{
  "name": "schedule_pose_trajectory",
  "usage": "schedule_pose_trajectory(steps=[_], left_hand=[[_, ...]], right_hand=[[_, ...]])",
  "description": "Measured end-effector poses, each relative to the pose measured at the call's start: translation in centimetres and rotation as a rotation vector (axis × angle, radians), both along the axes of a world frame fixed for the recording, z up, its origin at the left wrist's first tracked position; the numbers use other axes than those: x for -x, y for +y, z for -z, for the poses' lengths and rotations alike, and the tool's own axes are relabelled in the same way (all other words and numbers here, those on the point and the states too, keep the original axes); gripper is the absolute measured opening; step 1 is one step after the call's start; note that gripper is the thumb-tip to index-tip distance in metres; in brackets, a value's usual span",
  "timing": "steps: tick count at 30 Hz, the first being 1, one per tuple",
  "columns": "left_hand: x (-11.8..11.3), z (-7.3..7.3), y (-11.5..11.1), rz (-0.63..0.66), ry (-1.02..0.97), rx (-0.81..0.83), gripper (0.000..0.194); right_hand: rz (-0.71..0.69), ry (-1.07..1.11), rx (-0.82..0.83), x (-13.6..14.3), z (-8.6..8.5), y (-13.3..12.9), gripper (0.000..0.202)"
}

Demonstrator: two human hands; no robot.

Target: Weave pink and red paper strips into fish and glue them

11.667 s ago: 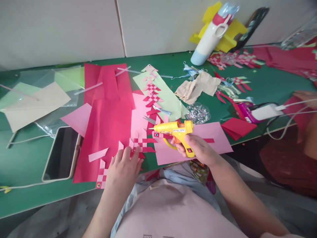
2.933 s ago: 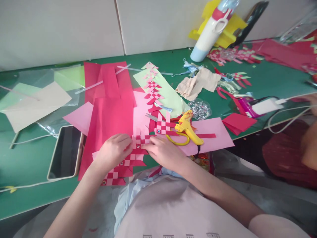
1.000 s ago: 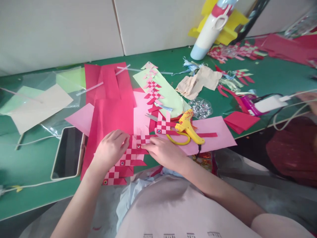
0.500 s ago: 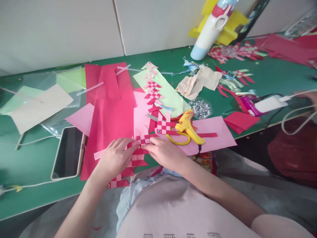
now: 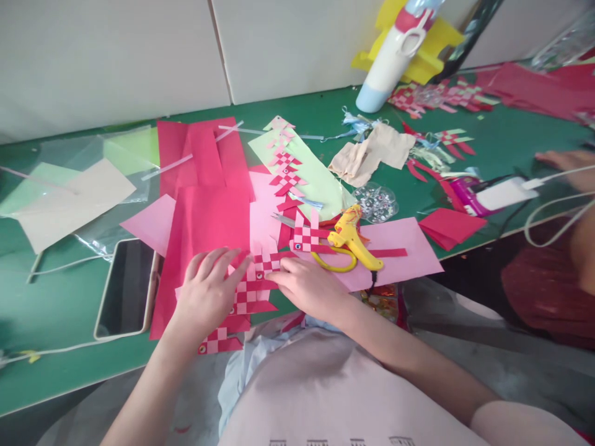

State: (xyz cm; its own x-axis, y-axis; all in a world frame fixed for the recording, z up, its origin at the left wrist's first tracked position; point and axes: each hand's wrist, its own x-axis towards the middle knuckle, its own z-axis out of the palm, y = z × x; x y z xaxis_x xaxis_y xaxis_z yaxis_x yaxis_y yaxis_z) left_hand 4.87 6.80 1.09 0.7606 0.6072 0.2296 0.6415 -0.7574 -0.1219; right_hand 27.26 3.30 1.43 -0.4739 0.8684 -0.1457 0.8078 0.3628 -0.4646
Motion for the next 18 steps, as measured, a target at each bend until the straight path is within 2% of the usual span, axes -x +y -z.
schedule_pose_trajectory(steps=[2, 6, 10, 11, 14, 15, 18], left_hand=[[0.13, 0.02, -0.13, 0.033, 0.029, 0.032, 0.053], [0.54, 0.01, -0.26, -0.115, -0.004, 0.003, 0.055], [0.74, 0.27, -0.47, 0.059, -0.007, 0.147, 0.063], [0.73, 0.35, -0.51, 0.049, 0.005, 0.156, 0.063], [0.62, 0.43, -0.47, -0.122, -0.007, 0.101, 0.061], [0.56, 0.40, -0.40, -0.135, -0.022, 0.107, 0.062], [0.29, 0.29, -0.12, -0.037, -0.034, 0.189, 0.067]], right_hand=[[0.000, -0.007, -0.001, 0.01, 0.06, -0.02, 0.027], [-0.001, -0.006, 0.001, 0.04, 0.16, -0.04, 0.027], [-0.001, -0.014, -0.016, 0.07, 0.16, -0.11, 0.027], [0.002, -0.016, -0.020, 0.07, 0.16, -0.14, 0.027], [0.008, -0.008, -0.027, 0.08, 0.16, -0.21, 0.027], [0.007, -0.005, -0.027, 0.08, 0.16, -0.22, 0.026], [0.002, -0.010, -0.028, 0.06, 0.12, -0.20, 0.026]])
